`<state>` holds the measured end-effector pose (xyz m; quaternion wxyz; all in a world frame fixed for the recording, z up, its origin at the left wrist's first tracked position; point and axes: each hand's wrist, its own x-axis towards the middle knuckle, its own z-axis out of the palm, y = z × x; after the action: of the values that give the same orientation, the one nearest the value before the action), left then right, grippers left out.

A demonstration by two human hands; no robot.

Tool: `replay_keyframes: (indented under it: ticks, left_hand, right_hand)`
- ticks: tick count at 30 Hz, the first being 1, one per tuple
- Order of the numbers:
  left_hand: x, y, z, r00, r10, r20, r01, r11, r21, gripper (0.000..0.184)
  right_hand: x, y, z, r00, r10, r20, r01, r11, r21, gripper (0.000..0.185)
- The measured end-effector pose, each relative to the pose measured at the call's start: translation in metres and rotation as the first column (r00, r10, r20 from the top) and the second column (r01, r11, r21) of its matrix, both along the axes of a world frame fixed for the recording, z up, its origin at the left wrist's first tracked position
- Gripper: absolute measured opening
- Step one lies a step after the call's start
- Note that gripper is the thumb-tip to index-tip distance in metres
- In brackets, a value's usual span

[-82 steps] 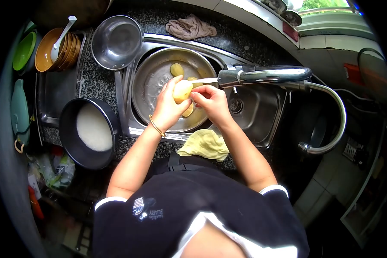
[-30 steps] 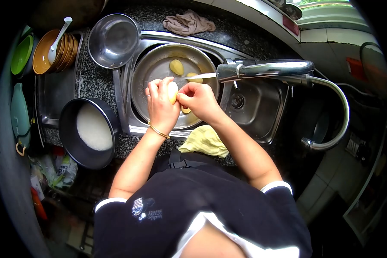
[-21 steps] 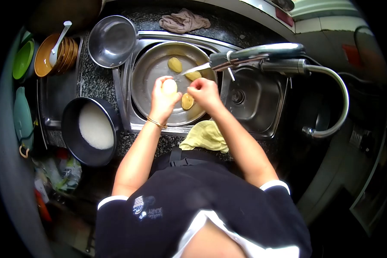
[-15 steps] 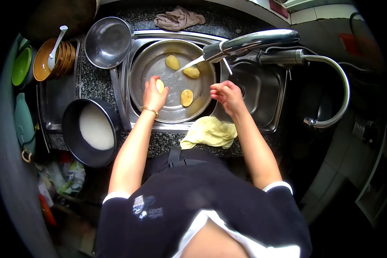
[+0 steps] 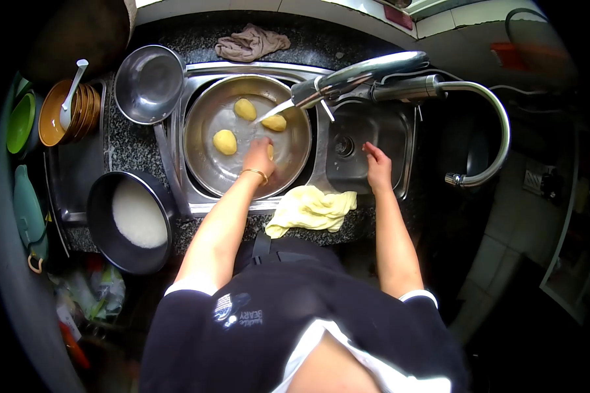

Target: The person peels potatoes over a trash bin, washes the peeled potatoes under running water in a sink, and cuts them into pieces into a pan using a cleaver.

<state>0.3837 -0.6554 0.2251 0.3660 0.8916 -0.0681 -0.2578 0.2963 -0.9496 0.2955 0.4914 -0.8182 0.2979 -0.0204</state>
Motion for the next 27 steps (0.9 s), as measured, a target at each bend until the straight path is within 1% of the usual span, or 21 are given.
replay_keyframes:
  ticks: [1,2,3,4,5,6,7,8,9,10,12,13,15,18,19,20,21,22,24,26,27]
  left_hand:
    - [0.007,0.004,-0.001,0.995,0.082,0.047,-0.076,0.99,-0.121,0.035]
    - [0.016,0.004,-0.002,0.995,0.087,0.05,-0.08,0.989,-0.121,0.035]
    - [0.029,0.005,0.011,0.918,0.261,-0.298,-0.345,0.896,-0.279,0.027]
    - [0.04,0.007,0.019,0.709,0.325,-0.626,-0.614,0.722,-0.321,0.021]
    - [0.048,0.01,0.025,0.665,0.323,-0.674,-0.694,0.601,-0.396,0.021]
    - [0.054,0.012,0.03,0.665,0.332,-0.669,-0.696,0.6,-0.395,0.021]
    - [0.061,0.012,0.035,0.542,0.3,-0.785,-0.814,0.419,-0.403,0.025]
    - [0.067,0.012,0.039,0.418,0.228,-0.88,-0.902,0.223,-0.37,0.029]
    - [0.069,0.01,0.042,0.38,0.162,-0.911,-0.922,0.147,-0.359,0.036]
    - [0.07,0.007,0.061,0.379,0.167,-0.91,-0.923,0.138,-0.359,0.036]
    - [0.067,0.001,0.093,0.354,0.032,-0.935,-0.934,-0.039,-0.355,0.034]
    - [0.063,0.0,0.091,0.344,0.043,-0.938,-0.937,-0.049,-0.346,0.034]
    - [0.057,0.001,0.085,0.594,0.157,-0.789,-0.804,0.135,-0.579,0.032]
    - [0.054,0.0,0.067,0.586,0.199,-0.785,-0.81,0.164,-0.563,0.03]
    - [0.053,0.003,0.068,0.491,0.096,-0.866,-0.871,0.073,-0.485,0.032]
    - [0.052,0.004,0.069,0.489,0.1,-0.866,-0.872,0.073,-0.484,0.032]
    - [0.052,0.005,0.079,0.447,0.04,-0.894,-0.889,-0.086,-0.449,0.034]
    - [0.05,0.006,0.088,0.411,-0.027,-0.911,-0.887,-0.241,-0.393,0.038]
    - [0.044,0.007,0.102,0.484,-0.157,-0.861,-0.843,-0.347,-0.41,0.042]
    - [0.037,0.004,0.113,0.508,-0.238,-0.828,-0.815,-0.442,-0.374,0.038]
    - [0.029,-0.003,0.114,0.556,-0.192,-0.809,-0.794,-0.411,-0.448,0.039]
  right_hand:
    - [-0.001,-0.003,-0.001,1.0,0.02,-0.017,-0.022,0.993,-0.115,0.028]
    - [-0.002,-0.006,-0.004,1.0,0.025,-0.014,-0.026,0.993,-0.115,0.028]
    - [-0.001,-0.004,-0.002,0.999,0.002,-0.046,-0.008,0.993,-0.122,0.028]
    - [0.002,0.002,0.002,0.997,-0.021,-0.079,0.011,0.992,-0.127,0.028]
    - [0.004,0.009,0.005,0.997,-0.014,-0.077,0.005,0.993,-0.119,0.028]
    - [0.012,0.022,0.016,0.971,0.008,-0.237,-0.083,0.948,-0.306,0.026]
    - [0.018,0.034,0.021,0.921,-0.004,-0.389,-0.194,0.863,-0.468,0.024]
    - [0.019,0.04,0.018,0.923,0.003,-0.384,-0.197,0.862,-0.466,0.024]
    - [0.019,0.044,0.012,0.926,0.256,-0.279,-0.377,0.677,-0.632,0.021]
    - [0.023,0.052,0.011,0.832,0.508,-0.223,-0.465,0.42,-0.779,0.018]
    - [0.034,0.074,0.013,0.781,0.606,-0.152,-0.514,0.484,-0.709,0.017]
    - [0.045,0.093,0.023,0.786,0.614,-0.063,-0.49,0.559,-0.669,0.015]
    - [0.062,0.127,0.035,0.798,0.594,0.097,-0.481,0.727,-0.49,0.015]
    - [0.088,0.174,0.054,0.892,0.418,0.173,-0.431,0.902,0.041,0.028]
    - [0.095,0.185,0.056,0.865,0.471,0.171,-0.477,0.879,-0.006,0.035]
    - [0.101,0.194,0.059,0.836,0.522,0.168,-0.522,0.852,-0.052,0.042]
    - [0.109,0.202,0.074,0.818,0.504,0.277,-0.501,0.861,-0.086,0.027]
    - [0.114,0.203,0.07,0.817,0.505,0.277,-0.504,0.86,-0.082,0.027]
    - [0.13,0.204,0.061,0.875,0.31,0.372,-0.378,0.918,0.122,0.021]
    - [0.141,0.208,0.059,0.954,0.084,0.289,-0.196,0.902,0.385,0.022]
    - [0.147,0.206,0.051,0.954,0.075,0.289,-0.192,0.894,0.404,0.022]
